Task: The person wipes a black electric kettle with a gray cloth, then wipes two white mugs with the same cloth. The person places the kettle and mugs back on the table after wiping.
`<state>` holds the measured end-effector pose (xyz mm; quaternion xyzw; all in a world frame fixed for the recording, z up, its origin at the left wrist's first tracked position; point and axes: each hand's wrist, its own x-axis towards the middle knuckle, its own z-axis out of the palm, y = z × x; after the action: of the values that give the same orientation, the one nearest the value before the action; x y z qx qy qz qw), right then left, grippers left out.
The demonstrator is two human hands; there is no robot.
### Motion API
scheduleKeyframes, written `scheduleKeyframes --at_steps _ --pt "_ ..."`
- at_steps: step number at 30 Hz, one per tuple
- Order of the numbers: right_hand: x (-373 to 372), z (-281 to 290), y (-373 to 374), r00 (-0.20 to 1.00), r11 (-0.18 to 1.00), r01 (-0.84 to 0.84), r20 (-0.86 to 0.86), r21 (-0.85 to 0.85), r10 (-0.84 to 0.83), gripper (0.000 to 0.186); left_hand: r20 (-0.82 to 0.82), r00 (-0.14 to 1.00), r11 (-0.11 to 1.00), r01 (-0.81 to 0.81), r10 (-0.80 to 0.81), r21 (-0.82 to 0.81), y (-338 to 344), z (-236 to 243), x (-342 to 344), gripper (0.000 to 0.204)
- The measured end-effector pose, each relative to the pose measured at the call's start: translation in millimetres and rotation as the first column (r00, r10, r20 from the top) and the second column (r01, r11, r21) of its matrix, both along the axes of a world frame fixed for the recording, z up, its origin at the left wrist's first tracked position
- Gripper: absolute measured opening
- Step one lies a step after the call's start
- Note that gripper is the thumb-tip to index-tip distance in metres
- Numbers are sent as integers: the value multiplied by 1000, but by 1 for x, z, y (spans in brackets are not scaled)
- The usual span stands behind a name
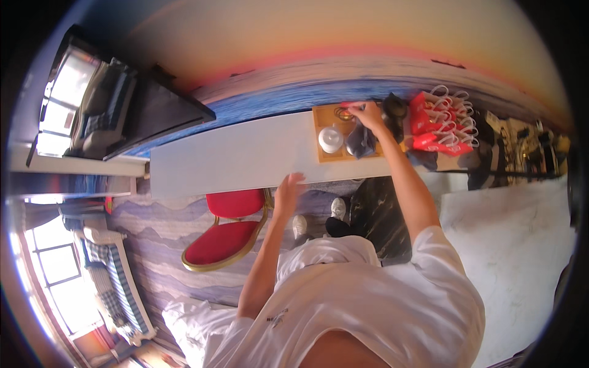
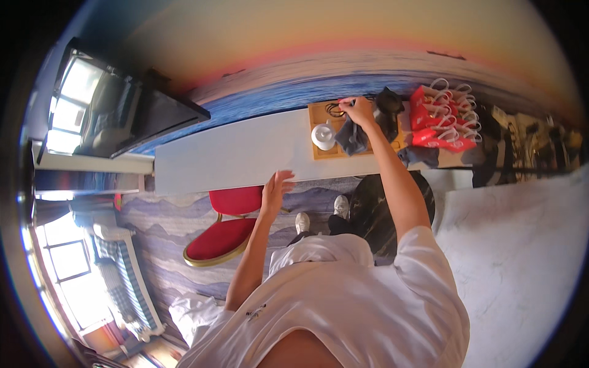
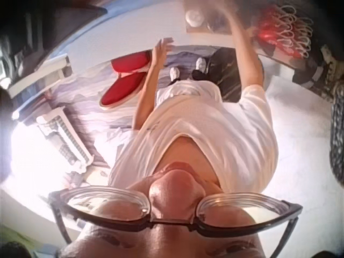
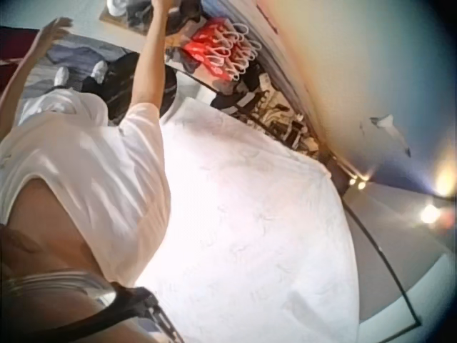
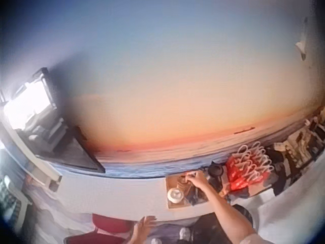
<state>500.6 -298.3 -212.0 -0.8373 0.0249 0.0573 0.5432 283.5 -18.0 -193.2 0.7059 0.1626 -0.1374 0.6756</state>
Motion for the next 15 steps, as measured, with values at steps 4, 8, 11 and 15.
scheduleKeyframes --at_steps 4,8,11,15 --pt "73 -90 5 970 984 -170 -186 -44 159 35 -119 983 990 -133 139 50 20 -21 -53 49" --pt "102 -152 7 905 781 -412 -314 -470 288 53 -165 975 988 -139 148 65 28 -47 -94 47" --pt "90 -137 13 952 823 -289 -232 -489 197 59 -147 987 996 -62 70 58 21 -43 -106 43" --pt "52 -51 8 977 988 -121 -188 -97 101 45 -195 978 997 -80 76 -14 13 -49 -97 40"
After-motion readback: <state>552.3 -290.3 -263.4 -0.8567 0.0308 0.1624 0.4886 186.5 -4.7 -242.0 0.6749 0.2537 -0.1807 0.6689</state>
